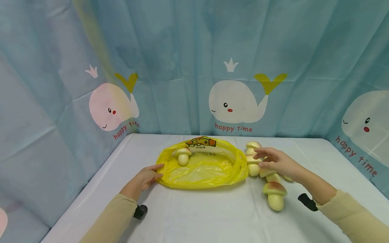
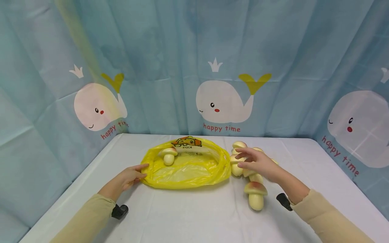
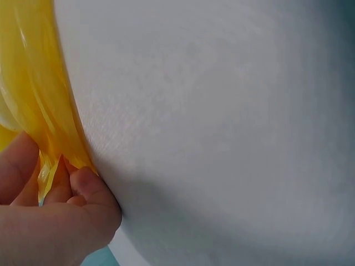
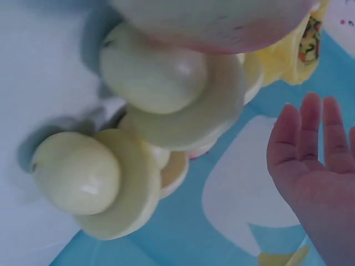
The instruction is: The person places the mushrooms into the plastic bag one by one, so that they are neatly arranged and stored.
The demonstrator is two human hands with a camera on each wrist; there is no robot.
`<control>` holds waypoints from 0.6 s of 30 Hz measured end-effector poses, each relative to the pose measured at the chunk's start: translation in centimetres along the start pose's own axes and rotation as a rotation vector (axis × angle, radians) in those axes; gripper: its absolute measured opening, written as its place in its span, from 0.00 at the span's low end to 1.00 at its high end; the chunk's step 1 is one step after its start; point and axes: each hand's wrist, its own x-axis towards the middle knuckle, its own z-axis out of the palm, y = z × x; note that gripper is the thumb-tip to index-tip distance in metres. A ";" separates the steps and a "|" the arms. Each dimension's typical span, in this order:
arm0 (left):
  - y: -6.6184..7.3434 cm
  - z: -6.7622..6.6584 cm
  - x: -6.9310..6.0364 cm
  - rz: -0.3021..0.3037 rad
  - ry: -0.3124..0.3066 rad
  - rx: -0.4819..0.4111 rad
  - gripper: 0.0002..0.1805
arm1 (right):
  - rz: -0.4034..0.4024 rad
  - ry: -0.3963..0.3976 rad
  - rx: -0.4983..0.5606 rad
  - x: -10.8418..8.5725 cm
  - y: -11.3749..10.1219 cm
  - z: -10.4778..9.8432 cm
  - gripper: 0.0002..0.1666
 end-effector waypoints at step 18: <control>0.0 0.2 -0.2 0.002 0.008 -0.001 0.30 | -0.265 0.017 -0.288 -4.0 4.3 0.3 0.39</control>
